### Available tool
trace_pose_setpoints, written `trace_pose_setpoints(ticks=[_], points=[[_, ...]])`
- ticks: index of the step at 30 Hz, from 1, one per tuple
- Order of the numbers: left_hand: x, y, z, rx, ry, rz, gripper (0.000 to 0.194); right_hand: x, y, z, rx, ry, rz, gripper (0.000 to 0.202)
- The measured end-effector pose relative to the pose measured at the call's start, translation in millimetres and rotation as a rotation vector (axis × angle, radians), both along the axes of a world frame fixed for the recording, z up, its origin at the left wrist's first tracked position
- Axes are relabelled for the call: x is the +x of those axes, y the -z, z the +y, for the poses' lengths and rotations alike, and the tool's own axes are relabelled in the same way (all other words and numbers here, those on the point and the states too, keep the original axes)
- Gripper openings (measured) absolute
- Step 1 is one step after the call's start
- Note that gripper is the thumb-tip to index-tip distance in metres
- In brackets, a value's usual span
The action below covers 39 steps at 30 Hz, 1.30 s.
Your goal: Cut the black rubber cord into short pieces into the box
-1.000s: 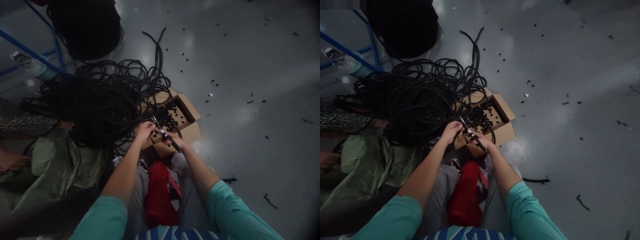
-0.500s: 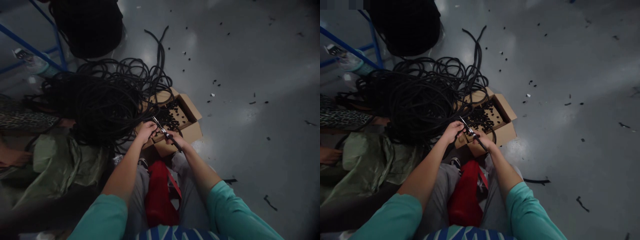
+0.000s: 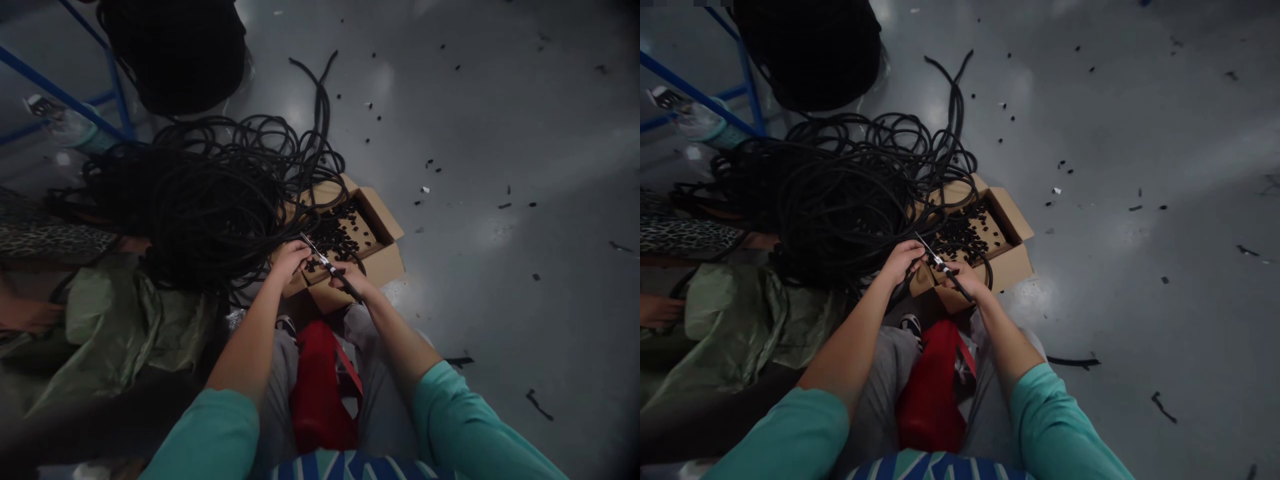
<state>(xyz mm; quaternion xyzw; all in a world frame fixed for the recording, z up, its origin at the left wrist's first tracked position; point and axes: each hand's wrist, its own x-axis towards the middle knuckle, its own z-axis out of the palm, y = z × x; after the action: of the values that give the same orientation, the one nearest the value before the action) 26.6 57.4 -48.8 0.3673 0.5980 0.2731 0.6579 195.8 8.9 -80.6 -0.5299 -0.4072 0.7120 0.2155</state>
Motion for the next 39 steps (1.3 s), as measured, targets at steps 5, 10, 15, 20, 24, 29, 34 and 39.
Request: trace_pose_setpoints(ticks=[5,10,15,20,24,29,34,39], points=[[-1.1,-0.9,0.9,0.036,0.061,0.123,0.009,-1.6,-1.5,0.2,-0.015,0.018,-0.006,0.05],[-6.9,9.1,2.1,0.159,0.234,0.375,0.016,-0.4,1.3,-0.6,-0.059,0.007,-0.027,0.05],[-6.6,12.2,1.9,0.257,0.39,0.532,0.019,3.5,5.4,-1.3,-0.061,-0.034,0.055,0.054],[-4.9,12.2,1.0,0.309,0.458,0.623,0.02,2.7,5.7,-1.2,-0.066,-0.051,0.015,0.054],[-4.5,10.7,0.3,0.322,0.454,0.758,0.023,-1.0,3.0,-2.1,-0.117,-0.029,-0.034,0.054],[-1.8,10.6,-0.7,0.32,0.442,0.775,0.022,-2.9,1.6,-2.7,-0.116,-0.004,-0.068,0.053],[0.3,13.3,-1.9,0.311,0.434,0.795,0.02,-1.6,5.0,-1.9,-0.076,-0.015,-0.127,0.051],[1.7,12.5,-2.1,0.294,0.452,0.831,0.02,-1.7,10.2,-2.4,-0.065,-0.015,-0.091,0.053]])
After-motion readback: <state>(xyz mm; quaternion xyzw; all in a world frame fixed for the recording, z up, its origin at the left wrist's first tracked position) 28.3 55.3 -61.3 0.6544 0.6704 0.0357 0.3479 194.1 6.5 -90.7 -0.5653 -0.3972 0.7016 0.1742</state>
